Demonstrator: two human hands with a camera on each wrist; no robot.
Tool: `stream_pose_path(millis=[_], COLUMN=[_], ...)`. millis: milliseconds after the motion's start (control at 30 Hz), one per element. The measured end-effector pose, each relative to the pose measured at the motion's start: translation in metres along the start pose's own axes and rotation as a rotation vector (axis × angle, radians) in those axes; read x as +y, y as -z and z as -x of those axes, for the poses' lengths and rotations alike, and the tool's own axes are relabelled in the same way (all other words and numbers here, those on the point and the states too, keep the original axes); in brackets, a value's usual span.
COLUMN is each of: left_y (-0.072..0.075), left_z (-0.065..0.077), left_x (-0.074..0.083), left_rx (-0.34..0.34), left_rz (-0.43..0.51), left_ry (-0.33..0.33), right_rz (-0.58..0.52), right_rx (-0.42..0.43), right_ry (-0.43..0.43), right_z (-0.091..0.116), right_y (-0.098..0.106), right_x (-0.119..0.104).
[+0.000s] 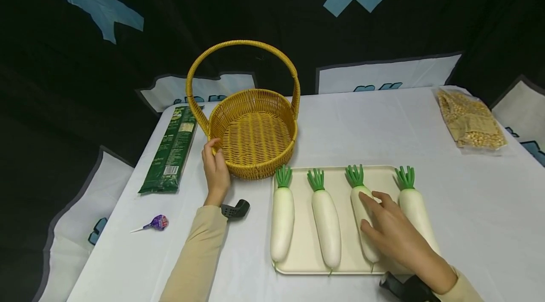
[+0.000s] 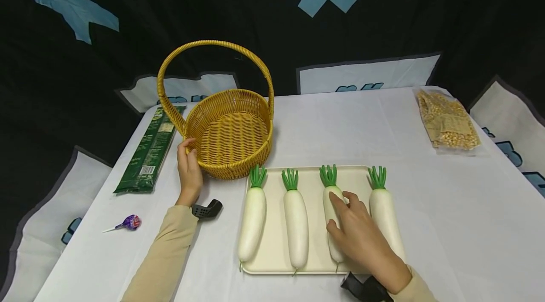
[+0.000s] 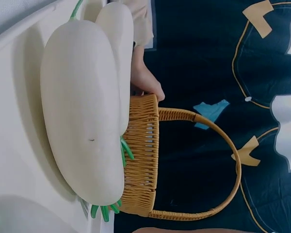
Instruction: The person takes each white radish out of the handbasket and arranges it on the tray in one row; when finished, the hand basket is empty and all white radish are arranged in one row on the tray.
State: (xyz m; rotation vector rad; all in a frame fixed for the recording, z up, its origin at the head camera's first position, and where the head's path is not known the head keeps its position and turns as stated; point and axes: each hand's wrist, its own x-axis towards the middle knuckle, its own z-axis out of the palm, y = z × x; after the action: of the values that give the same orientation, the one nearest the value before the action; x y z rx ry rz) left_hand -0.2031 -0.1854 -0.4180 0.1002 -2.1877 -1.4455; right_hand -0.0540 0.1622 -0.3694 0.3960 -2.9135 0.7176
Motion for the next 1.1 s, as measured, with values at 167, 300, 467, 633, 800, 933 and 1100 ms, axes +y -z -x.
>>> stream_pose_path(millis=[167,300,467,633,800,933,1100], left_y=[0.002,0.002,0.003,0.009,0.031,0.058,0.080], left_z=[0.000,0.001,0.003,-0.001,-0.008,-0.016,-0.021], left_x=[0.000,0.000,0.001,0.009,0.034,0.071,0.119], left_rx=[-0.019,-0.018,-0.023,-0.090,-0.359,-0.640,-0.707], left_rz=[0.004,0.005,0.002,-0.078,-0.413,-0.682,-0.778], left_ry=[0.010,0.012,0.019,0.096,0.215,0.240,0.190], right_rz=[0.003,0.027,0.034,-0.048,-0.171,-0.206,-0.200], right_rx=[0.005,0.002,-0.016,0.032,0.147,0.263,0.419], right_ry=[0.006,0.016,-0.024,-0.048,-0.025,-0.013,0.065], right_z=[0.002,0.004,0.006,0.005,0.003,-0.006,-0.026], right_y=[-0.001,-0.001,0.003,0.013,0.021,0.028,0.039], right_x=[0.000,-0.001,-0.004,-0.005,-0.001,0.002,0.001])
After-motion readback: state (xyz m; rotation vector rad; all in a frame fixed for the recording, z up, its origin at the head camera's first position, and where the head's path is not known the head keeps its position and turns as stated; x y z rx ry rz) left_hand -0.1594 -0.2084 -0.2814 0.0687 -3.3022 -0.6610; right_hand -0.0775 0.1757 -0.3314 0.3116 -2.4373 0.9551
